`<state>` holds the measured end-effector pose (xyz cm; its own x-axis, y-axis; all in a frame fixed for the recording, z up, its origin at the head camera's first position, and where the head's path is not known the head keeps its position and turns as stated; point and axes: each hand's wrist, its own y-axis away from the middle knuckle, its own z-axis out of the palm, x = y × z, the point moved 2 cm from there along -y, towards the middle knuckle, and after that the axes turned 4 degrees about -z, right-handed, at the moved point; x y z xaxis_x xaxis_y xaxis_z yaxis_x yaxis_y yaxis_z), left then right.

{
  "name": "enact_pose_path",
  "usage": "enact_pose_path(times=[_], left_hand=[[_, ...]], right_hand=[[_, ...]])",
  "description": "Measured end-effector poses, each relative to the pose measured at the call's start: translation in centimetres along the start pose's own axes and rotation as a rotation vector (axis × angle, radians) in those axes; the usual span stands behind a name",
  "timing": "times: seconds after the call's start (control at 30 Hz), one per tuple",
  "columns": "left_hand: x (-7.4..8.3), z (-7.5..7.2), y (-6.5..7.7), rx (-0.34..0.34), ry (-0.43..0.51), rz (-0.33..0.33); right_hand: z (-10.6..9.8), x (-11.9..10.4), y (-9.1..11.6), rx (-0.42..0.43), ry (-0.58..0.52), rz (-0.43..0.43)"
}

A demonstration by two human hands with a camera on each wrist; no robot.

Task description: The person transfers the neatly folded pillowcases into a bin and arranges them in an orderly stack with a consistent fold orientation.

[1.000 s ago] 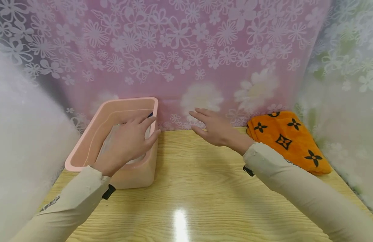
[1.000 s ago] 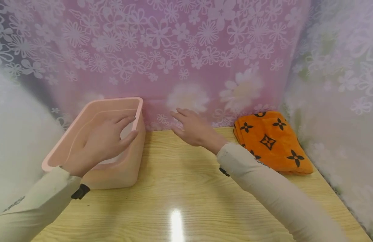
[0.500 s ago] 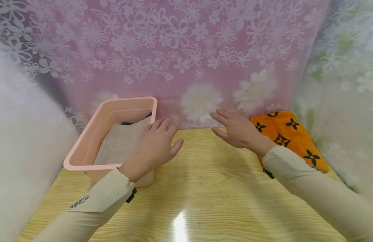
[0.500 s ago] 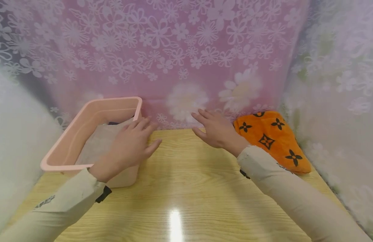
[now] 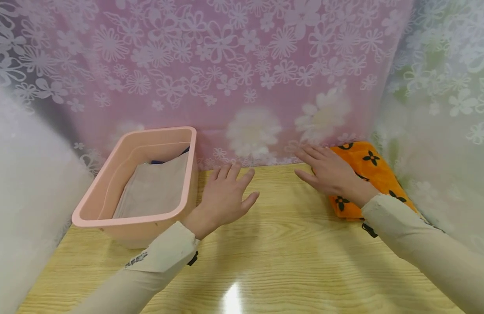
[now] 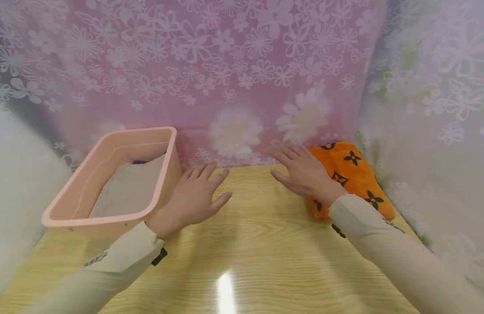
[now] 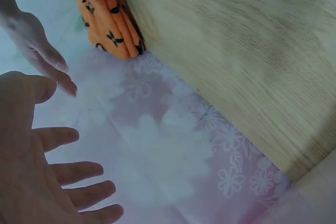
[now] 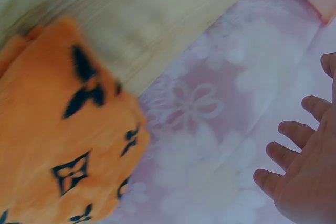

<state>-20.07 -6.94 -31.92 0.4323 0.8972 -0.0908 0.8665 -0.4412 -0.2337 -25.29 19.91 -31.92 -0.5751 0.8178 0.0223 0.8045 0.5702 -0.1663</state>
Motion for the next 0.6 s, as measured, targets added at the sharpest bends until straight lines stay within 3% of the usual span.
enact_pose_path(times=[0.33, 0.6], left_hand=[[1.0, 2.2, -1.3, -0.003, -0.029, 0.050], [1.7, 3.7, -2.1, -0.057, -0.041, 0.064]], right_hand=[[0.8, 3.9, 3.0, -0.060, 0.047, 0.062], [1.9, 7.8, 5.7, -0.085, -0.026, 0.164]])
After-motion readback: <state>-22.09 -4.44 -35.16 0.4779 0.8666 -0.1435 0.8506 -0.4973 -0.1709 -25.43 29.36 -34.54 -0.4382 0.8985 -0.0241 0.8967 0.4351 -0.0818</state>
